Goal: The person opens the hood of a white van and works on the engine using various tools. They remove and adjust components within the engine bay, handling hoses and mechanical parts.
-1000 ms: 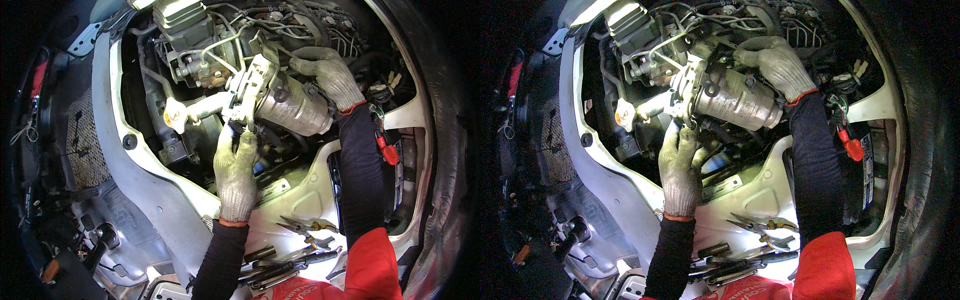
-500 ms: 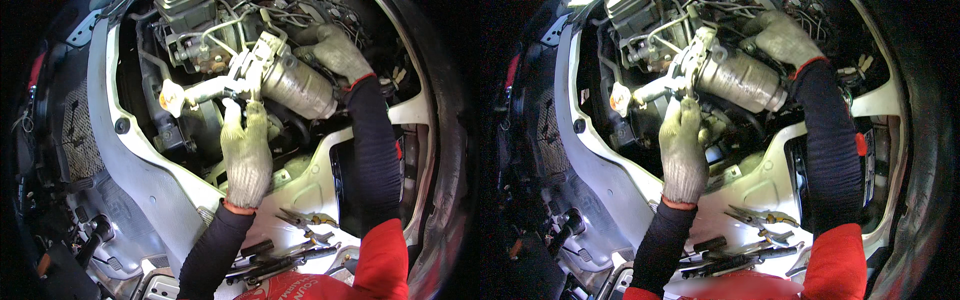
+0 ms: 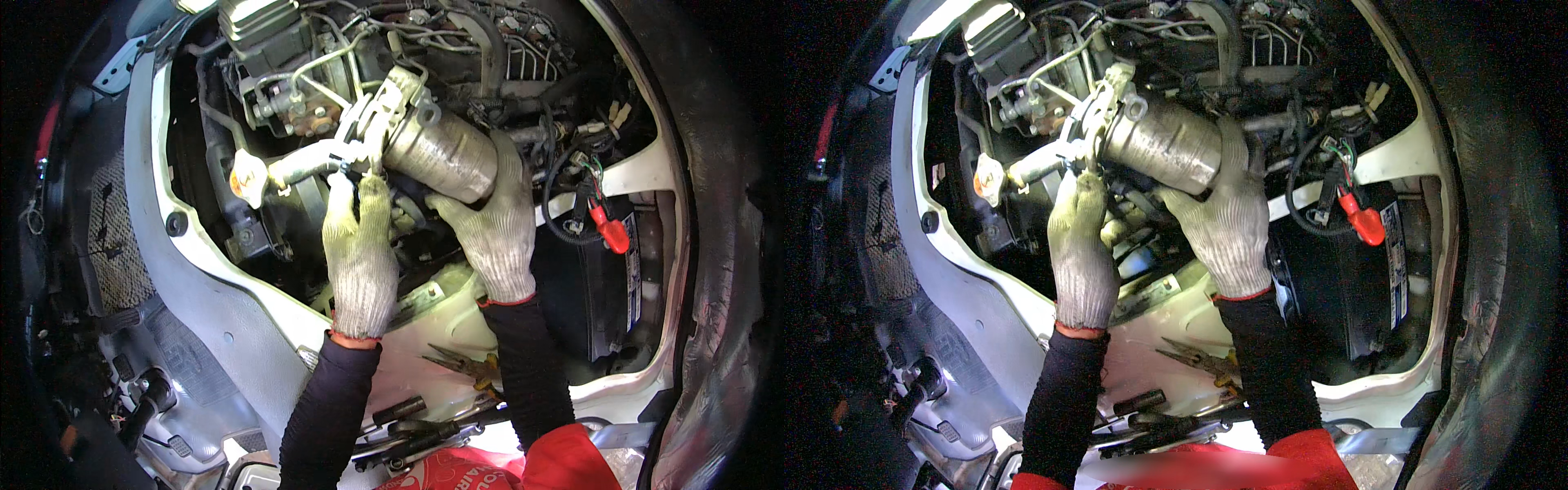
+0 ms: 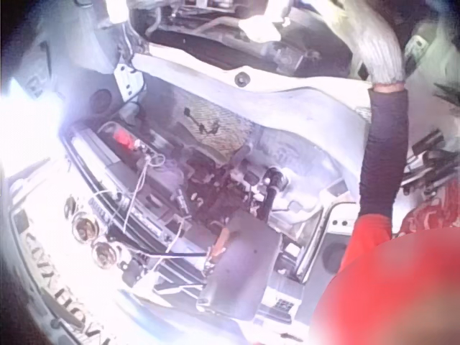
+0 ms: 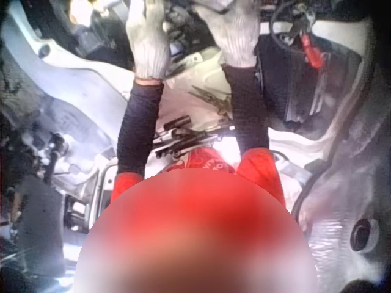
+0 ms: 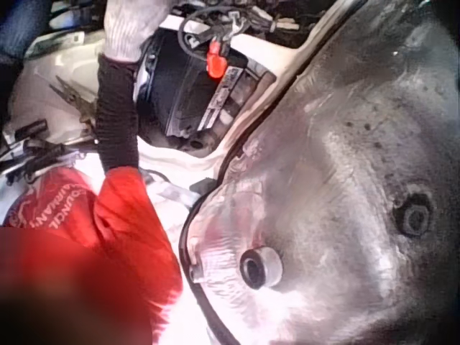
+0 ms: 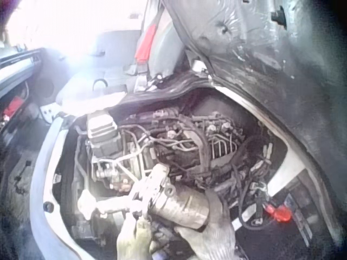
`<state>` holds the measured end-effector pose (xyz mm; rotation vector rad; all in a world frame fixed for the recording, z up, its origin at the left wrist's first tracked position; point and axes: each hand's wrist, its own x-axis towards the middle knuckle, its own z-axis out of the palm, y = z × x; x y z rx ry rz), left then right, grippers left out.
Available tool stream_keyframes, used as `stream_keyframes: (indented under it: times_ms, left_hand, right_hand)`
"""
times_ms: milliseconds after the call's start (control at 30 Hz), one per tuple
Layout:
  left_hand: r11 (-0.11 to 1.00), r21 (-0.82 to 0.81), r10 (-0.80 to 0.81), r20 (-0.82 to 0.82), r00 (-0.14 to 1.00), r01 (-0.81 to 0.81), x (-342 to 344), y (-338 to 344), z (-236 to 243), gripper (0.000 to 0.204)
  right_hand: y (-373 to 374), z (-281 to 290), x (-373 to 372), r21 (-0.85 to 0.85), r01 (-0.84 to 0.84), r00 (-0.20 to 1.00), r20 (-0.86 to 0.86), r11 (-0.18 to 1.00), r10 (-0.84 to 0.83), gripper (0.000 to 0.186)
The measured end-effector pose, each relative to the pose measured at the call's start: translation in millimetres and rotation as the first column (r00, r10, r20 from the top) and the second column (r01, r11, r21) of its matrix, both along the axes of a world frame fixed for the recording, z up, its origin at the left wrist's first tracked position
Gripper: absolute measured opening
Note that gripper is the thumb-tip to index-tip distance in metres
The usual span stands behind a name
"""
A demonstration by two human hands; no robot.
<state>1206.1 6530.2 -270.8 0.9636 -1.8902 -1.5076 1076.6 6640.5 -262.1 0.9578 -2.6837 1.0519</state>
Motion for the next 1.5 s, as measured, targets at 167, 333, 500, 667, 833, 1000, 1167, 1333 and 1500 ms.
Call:
stream_keyframes:
  times_ms: [167, 333, 500, 667, 833, 1000, 1167, 1333, 1500]
  left_hand:
    - [0.982, 0.185, 0.040, -0.001, 0.999, -0.039, -10.6, 5.3, 13.9, 0.020]
    - [0.999, 0.004, 0.037, 0.106, 0.994, -0.038, -24.1, 6.8, 10.4, 0.026]
    - [0.990, -0.046, -0.125, 0.175, 0.977, 0.135, -9.1, -20.6, -0.5, 0.040]
    - [0.959, -0.196, -0.161, 0.226, 0.961, 0.206, -9.1, -28.2, -1.8, 0.046]
    - [0.980, 0.145, -0.156, 0.105, 0.982, 0.140, -5.3, -28.9, -2.2, 0.038]
    - [0.952, -0.241, -0.171, 0.101, 0.980, 0.190, 1.0, -33.5, -5.6, 0.028]
    - [0.714, -0.628, -0.243, 0.190, 0.951, 0.308, 5.5, -42.2, -8.1, 0.021]
    - [0.943, -0.144, -0.294, 0.058, 0.954, 0.299, 20.7, -44.4, 1.6, 0.037]
    - [0.999, 0.008, -0.053, 0.051, 0.997, 0.053, 72.3, -38.7, 29.0, 0.036]
  right_hand:
    - [-1.8, 13.4, -23.1, 0.050, -0.075, 0.995, -0.058, 0.996, 0.078, 0.098]
    - [-10.7, 12.6, -45.9, 0.056, -0.090, 0.993, -0.071, 0.994, 0.093, 0.100]
    - [-11.2, 12.2, -45.7, 0.077, -0.085, 0.992, -0.088, 0.993, 0.092, 0.099]
    - [-16.2, 12.1, -48.5, 0.067, -0.132, 0.963, -0.230, 0.989, 0.144, 0.097]
    - [-11.2, 0.2, -48.8, 0.084, -0.163, 0.963, -0.201, 0.983, 0.177, 0.097]
    - [-4.7, 1.3, -35.0, 0.120, -0.200, 0.925, -0.303, 0.972, 0.228, 0.105]
    - [4.2, 13.8, -22.1, 0.108, -0.148, 0.945, -0.277, 0.983, 0.173, 0.098]
    - [43.5, 20.4, -1.7, 0.094, -0.145, 0.943, -0.287, 0.985, 0.167, 0.075]
    - [86.9, 25.1, 27.5, 0.035, -0.120, 0.982, -0.141, 0.992, 0.124, 0.054]
